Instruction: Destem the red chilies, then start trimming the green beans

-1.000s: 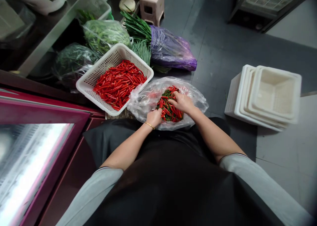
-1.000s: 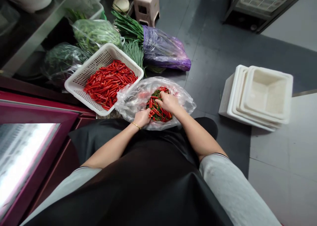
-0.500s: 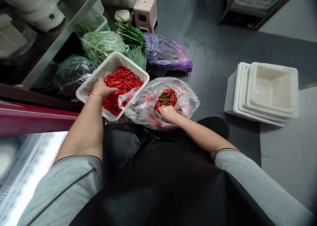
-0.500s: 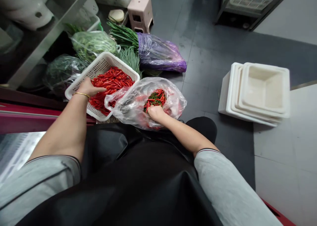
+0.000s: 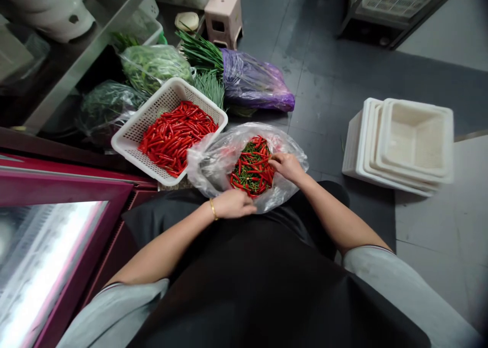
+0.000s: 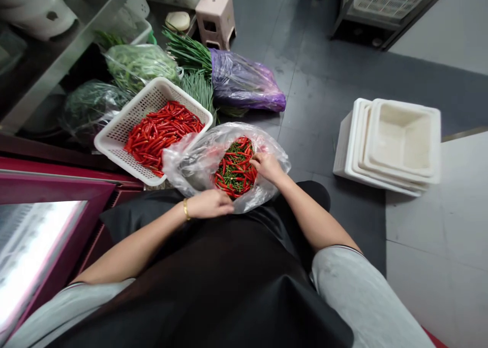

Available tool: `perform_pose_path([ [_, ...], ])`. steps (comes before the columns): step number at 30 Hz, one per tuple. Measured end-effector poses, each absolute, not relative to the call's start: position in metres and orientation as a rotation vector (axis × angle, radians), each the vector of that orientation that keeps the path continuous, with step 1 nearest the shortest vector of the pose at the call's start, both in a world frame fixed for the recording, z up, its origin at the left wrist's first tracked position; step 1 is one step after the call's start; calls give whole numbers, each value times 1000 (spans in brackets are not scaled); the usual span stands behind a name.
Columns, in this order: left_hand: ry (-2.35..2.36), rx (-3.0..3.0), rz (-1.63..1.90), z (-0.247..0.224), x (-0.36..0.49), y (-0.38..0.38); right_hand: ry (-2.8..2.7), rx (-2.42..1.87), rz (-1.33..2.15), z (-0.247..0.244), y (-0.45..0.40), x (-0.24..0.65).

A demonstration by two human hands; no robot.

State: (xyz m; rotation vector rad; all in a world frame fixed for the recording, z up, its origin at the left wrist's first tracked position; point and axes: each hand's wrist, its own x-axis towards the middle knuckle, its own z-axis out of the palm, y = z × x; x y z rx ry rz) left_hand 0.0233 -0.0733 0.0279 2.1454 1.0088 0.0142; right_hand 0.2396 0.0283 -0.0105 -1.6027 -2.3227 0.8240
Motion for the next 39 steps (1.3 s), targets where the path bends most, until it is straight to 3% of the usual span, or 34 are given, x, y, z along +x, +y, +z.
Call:
perform_pose_path([
  [4,1475,1977,361,46,25,-18,-2132,-1471,1096,3,22,220],
  [11,1234,1103,396,3,52,-9,-2541,-1577,375,5,10,219],
  [20,1564,1936,39,-34,37,-59,-2957,-1489,383,-32,0,211],
  [24,1516,2165,113,-27,38,-33,-2680,-1418,837,-18,12,216],
  [30,1003,1998,353,-9,35,-37,-1810,-962,2082,-2,-9,238],
  [33,695,1754,190,-3,28,-53,-1905,-804,2348,2,-23,241],
  [35,625,1652,60,-1,25,-57,-2259,-821,2192,9,-27,238],
  [39,927,1707,122,7,26,-48,-2835,-917,1331,24,-25,224],
])
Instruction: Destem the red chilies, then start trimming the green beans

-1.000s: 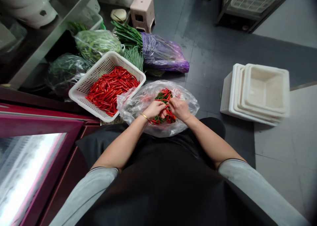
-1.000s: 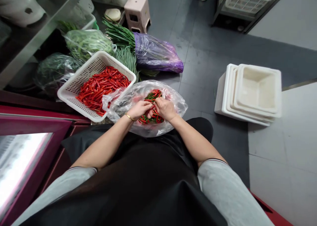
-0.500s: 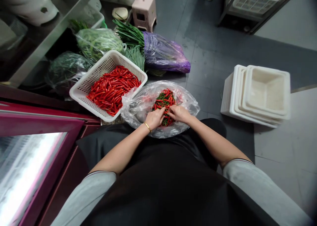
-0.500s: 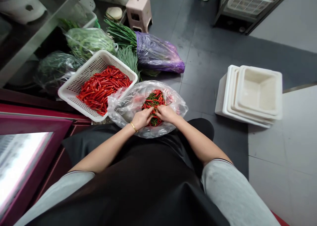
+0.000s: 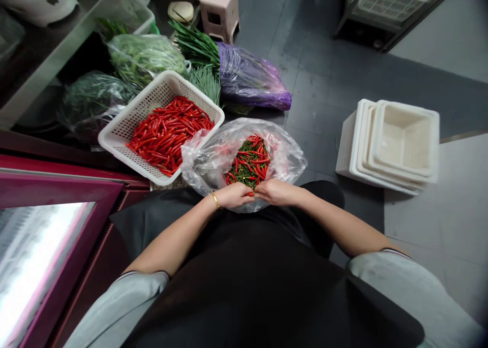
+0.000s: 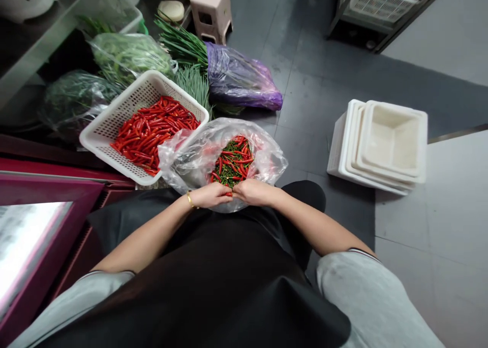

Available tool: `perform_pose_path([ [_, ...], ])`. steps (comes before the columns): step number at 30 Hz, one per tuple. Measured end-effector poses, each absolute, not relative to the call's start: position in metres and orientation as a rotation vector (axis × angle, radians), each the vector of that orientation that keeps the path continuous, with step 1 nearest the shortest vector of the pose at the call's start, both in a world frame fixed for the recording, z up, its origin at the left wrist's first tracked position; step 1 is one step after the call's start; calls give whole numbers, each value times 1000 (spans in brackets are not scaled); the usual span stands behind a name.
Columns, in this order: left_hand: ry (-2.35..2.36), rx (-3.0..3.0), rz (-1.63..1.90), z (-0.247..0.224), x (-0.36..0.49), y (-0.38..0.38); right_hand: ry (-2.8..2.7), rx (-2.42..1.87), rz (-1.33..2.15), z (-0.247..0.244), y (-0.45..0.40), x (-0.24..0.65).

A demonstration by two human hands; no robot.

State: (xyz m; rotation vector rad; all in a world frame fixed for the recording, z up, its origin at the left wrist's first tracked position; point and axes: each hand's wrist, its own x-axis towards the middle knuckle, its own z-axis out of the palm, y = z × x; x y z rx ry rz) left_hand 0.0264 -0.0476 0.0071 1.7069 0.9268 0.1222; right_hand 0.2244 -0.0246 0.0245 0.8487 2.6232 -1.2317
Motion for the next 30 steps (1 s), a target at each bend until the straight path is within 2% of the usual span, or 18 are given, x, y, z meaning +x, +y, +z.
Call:
perform_pose_path([
  [3,1103,1541,259,15,34,-38,2755,1137,-975,25,-21,215],
  [6,1088,1003,401,14,46,-37,2813,1572,-853,12,-17,209],
  [9,1057,711,442,7,57,-44,2830,1613,-747,0,-14,206],
  [11,1052,805,464,5,60,-49,2857,1567,-901,0,-13,206],
  [15,1033,1329,548,11,49,-48,2828,1667,-1634,23,-7,216],
  [17,1027,1577,444,14,36,-41,2802,1631,-1799,32,1,225],
  [19,1066,1773,335,11,23,-32,2836,1530,-1643,30,14,235],
  [23,1142,1755,468,1,10,-16,2751,1408,-636,-2,42,251],
  [25,1180,1665,521,0,13,-11,2642,1353,-307,-17,49,254],
  [27,1280,1730,486,2,23,-5,2622,1276,-185,-23,52,253],
  [30,1417,2052,291,8,42,5,2692,1143,-186,-11,49,248],
])
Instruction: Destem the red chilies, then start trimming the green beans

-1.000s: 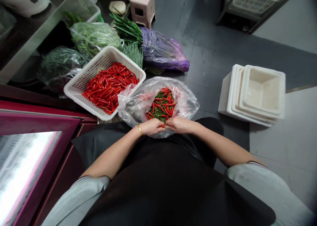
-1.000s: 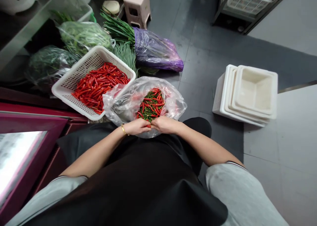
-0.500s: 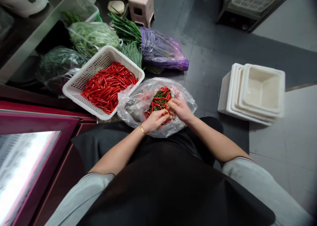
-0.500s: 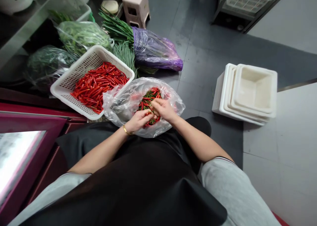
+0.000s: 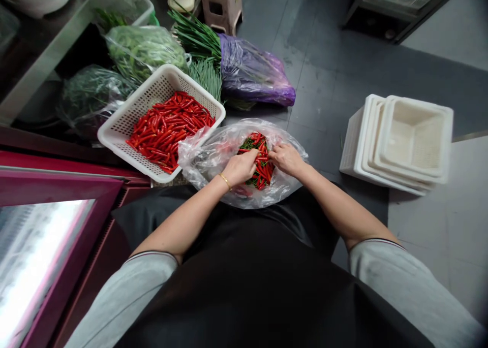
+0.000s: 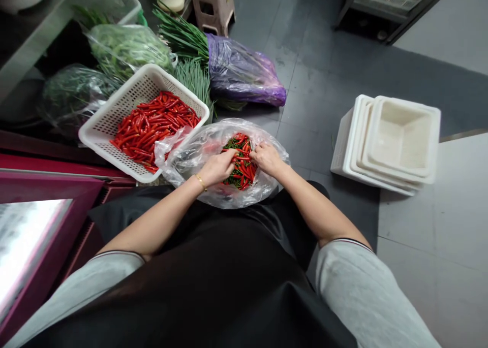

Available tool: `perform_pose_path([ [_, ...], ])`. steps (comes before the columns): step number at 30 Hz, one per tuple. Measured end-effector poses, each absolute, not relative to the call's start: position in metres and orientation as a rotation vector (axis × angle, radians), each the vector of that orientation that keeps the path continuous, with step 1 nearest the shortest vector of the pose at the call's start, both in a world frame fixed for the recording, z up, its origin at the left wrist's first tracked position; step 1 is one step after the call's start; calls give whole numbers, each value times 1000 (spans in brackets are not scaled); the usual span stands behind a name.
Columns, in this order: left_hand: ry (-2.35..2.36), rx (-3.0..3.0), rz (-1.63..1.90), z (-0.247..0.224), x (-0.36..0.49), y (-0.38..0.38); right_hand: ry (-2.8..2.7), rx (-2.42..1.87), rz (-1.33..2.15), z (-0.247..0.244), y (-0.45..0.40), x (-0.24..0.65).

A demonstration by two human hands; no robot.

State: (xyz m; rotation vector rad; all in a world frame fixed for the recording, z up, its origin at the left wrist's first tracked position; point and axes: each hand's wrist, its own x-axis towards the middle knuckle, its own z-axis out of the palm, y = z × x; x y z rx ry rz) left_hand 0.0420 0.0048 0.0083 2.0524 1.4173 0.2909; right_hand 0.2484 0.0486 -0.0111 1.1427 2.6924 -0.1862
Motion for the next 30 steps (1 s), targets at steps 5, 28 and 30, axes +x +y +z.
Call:
perform_pose_path([
  [5,1470,2064,217,11,57,16,2734,1344,-155,17,39,229],
  [28,1088,589,677,-16,44,-28,2766,1470,-406,7,12,202],
  [30,1055,546,678,-19,33,-30,2658,1452,-340,-3,12,194],
])
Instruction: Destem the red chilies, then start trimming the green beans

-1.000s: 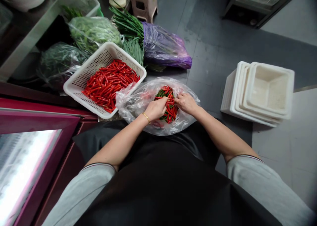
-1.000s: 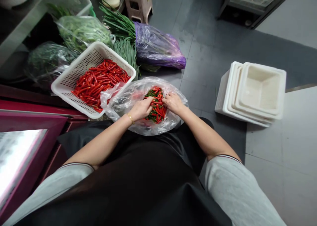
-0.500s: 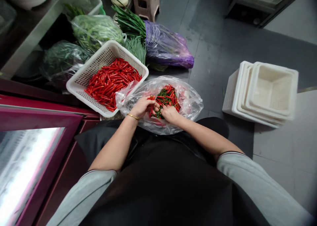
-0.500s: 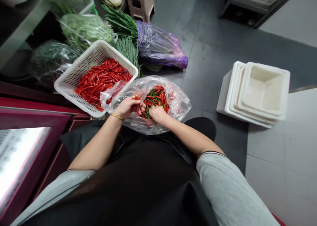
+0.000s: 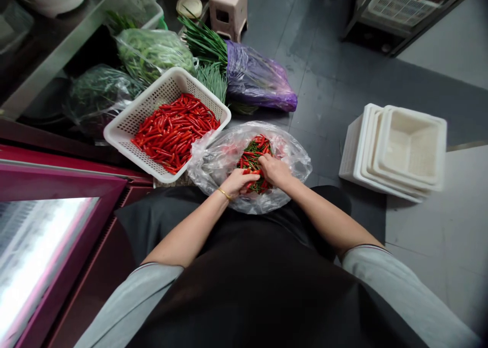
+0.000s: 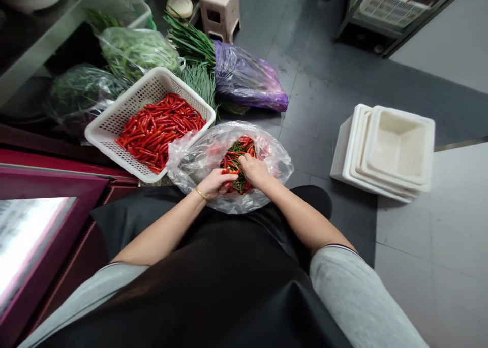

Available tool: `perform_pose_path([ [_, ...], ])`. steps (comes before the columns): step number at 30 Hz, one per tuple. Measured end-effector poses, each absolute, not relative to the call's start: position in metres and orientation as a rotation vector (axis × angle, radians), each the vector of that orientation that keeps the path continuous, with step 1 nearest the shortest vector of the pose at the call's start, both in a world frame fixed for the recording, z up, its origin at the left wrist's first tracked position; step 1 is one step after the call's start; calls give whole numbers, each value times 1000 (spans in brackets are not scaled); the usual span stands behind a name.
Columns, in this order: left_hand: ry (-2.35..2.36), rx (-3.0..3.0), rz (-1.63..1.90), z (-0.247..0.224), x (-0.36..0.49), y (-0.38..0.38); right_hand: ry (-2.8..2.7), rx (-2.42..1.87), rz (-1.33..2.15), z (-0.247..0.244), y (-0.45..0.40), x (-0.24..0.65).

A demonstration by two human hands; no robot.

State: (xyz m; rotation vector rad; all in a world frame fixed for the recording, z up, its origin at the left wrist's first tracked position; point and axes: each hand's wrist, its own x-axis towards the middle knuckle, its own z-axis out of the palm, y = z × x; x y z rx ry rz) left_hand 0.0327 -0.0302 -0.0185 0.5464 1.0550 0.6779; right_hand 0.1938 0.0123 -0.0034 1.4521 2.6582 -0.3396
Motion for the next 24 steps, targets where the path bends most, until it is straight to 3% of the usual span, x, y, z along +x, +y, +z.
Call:
perform_pose_path([
  [6,811,750,894,-15,-23,-15,2518,1294,-290,-23,34,157],
  [13,1311,1645,760,-23,1,6,2641,1246,-472,-4,43,188],
  [17,1184,1834,601,-26,16,2,2807,1194,-1249,5,36,211],
  [21,948,1439,580,-13,8,-9,2344,1161,-2229,5,24,210],
  [24,786,1136,404,0,-3,-14,1975,860,-2525,20,17,202],
])
